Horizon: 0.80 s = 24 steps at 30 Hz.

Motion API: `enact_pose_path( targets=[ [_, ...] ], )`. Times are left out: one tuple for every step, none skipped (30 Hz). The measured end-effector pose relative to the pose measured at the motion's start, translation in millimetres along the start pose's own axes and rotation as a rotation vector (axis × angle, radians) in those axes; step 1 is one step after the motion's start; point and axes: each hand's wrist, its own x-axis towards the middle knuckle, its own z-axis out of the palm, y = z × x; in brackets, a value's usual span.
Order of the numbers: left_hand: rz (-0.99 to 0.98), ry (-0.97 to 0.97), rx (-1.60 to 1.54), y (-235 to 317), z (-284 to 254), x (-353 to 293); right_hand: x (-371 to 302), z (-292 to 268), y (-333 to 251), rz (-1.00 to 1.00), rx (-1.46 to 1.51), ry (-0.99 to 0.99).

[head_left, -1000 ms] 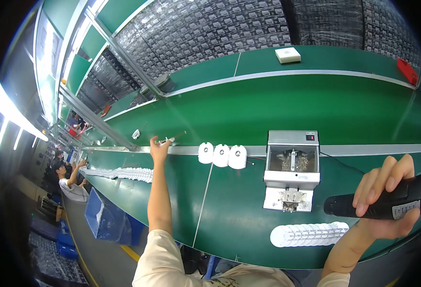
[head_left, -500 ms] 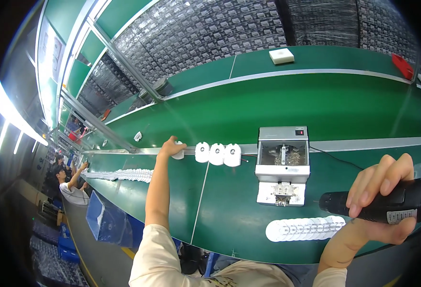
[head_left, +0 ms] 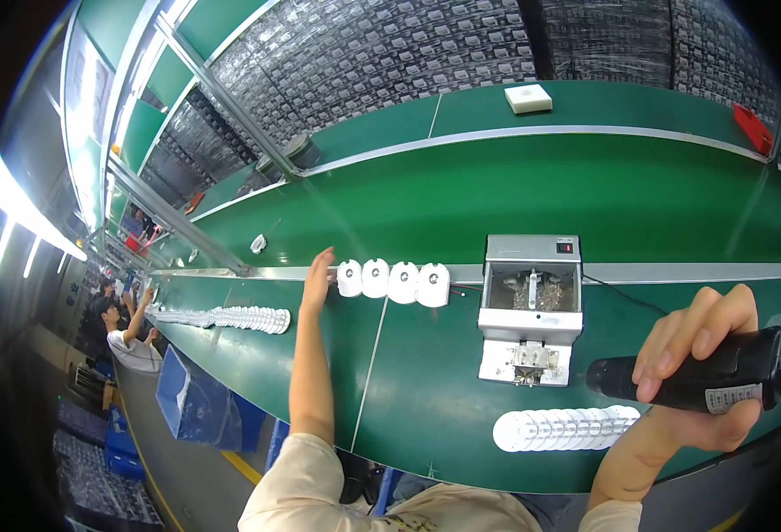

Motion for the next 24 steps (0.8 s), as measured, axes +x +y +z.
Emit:
enact_pose_path(
  targets=[
    [0.013, 0.12, -0.108, -13, -4, -7, 0, 0, 1, 0.009, -0.014, 0.004],
    [0.008, 0.126, -0.106, -27, -9, -11, 1, 2, 2, 0.014, -0.01, 0.0],
    [0.059, 0.293, -0.216, -39, -14, -14, 2, 3, 2, 0.003, -0.001, 0.021],
    [0.111, 0.453, -0.328, -39, -11, -16, 3, 3, 5, -0.009, 0.0, 0.045],
    [0.111, 0.448, -0.42, -39, -9, -17, 5, 3, 9, -0.033, 0.004, 0.039],
    [0.105, 0.446, -0.42, -38, -7, -17, 6, 2, 10, -0.028, 0.0, 0.039],
    [0.101, 0.447, -0.369, -36, -5, -19, 7, 2, 10, 0.021, 0.003, 0.031],
    [0.096, 0.447, -0.317, -33, -3, -19, 7, 2, 12, 0.069, 0.006, 0.022],
    [0.09, 0.448, -0.317, -30, -1, -18, 7, 3, 15, 0.076, 0.004, 0.021],
    [0.1, 0.413, -0.271, -24, 1, -18, 6, 3, 17, 0.075, -0.007, 0.006],
    [0.11, 0.378, -0.225, -21, 3, -18, 6, 5, 19, 0.074, -0.018, -0.01],
    [0.102, 0.382, -0.224, -21, 3, -18, 6, 6, 20, 0.081, -0.016, -0.014],
    [0.115, 0.371, -0.208, -21, 4, -16, 6, 7, 23, 0.066, -0.009, -0.009],
    [0.128, 0.359, -0.192, -22, 3, -16, 7, 9, 25, 0.05, -0.001, -0.005],
    [0.128, 0.356, -0.202, -25, 2, -15, 7, 9, 27, 0.055, 0.009, 0.003],
    [0.125, 0.358, -0.202, -25, 3, -16, 6, 10, 27, 0.057, 0.009, 0.001],
    [0.121, 0.352, -0.188, -25, 4, -15, 5, 10, 28, 0.073, -0.006, 0.024],
    [0.116, 0.345, -0.175, -24, 5, -14, 5, 11, 28, 0.089, -0.021, 0.047],
    [0.114, 0.348, -0.172, -25, 4, -14, 4, 12, 29, 0.092, -0.018, 0.046],
    [0.131, 0.344, -0.178, -26, 3, -15, 4, 13, 31, 0.087, -0.032, 0.049],
    [0.147, 0.34, -0.183, -27, 2, -15, 3, 13, 32, 0.08, -0.045, 0.052],
    [0.15, 0.338, -0.184, -28, 3, -14, 3, 15, 32, 0.077, -0.046, 0.055],
    [0.137, 0.343, -0.188, -29, 3, -15, 3, 16, 32, 0.085, -0.058, 0.071],
    [0.123, 0.349, -0.193, -29, 3, -14, 3, 17, 32, 0.094, -0.07, 0.086]
  ],
)
